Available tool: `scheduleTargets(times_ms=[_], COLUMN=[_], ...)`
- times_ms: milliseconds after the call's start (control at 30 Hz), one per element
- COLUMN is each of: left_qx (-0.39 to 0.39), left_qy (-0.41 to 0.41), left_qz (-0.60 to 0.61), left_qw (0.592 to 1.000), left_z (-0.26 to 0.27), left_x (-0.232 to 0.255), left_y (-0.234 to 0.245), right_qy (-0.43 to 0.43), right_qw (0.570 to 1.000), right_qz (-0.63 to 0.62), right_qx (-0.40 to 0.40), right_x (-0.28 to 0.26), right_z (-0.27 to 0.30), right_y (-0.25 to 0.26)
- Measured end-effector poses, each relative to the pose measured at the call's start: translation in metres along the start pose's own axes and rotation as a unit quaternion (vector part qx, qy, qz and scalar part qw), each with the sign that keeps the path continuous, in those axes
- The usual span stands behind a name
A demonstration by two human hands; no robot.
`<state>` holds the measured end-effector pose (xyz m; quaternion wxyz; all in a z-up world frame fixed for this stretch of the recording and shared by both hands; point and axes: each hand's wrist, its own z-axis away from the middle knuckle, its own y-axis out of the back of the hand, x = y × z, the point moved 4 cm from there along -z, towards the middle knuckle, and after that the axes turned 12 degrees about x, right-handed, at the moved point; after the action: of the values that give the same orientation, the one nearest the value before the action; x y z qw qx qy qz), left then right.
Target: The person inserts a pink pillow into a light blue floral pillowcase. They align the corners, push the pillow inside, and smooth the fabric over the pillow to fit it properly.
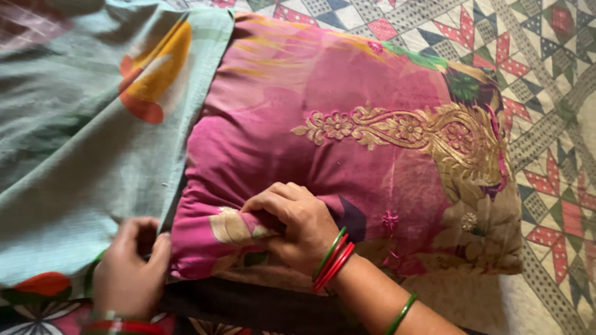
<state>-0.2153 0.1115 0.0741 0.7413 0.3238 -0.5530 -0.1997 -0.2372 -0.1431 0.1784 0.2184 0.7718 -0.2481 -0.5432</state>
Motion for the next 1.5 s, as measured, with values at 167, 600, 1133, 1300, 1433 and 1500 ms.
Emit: scheduleTargets(times_ms=[167, 600, 1133, 1300, 1433, 1500], left_qx=[0.049, 0.129, -0.154, -0.141, 0.104, 0.155], left_qy=[-0.045, -0.236, -0.15, -0.078, -0.33, -0.372], left_qz=[-0.013, -0.173, -0.091, -0.193, -0.031, -0.065], left_qw=[0.998, 0.947, 0.972, 0.968, 0.938, 0.913], left_z=[0.035, 0.057, 0.09, 0.034, -0.005, -0.02], left_x=[0.034, 0.044, 0.083, 0.118, 0.178, 0.193], left_y=[0.025, 0.025, -0.023, 0.015, 0.001, -0.023], right_qy=[-0.03, -0.139, -0.009, 0.022, 0.047, -0.003], right_qw=[0.999, 0.982, 0.992, 0.999, 0.997, 0.975], right_qz=[0.008, -0.056, 0.059, -0.005, 0.052, 0.215], right_qx=[0.037, 0.117, 0.11, -0.028, 0.04, 0.058], right_x=[-0.002, -0.008, -0.007, -0.007, 0.008, 0.03], right_z=[0.002, -0.003, 0.013, 0.004, -0.025, -0.048], right_y=[0.001, 0.005, -0.01, 0.008, 0.034, 0.041])
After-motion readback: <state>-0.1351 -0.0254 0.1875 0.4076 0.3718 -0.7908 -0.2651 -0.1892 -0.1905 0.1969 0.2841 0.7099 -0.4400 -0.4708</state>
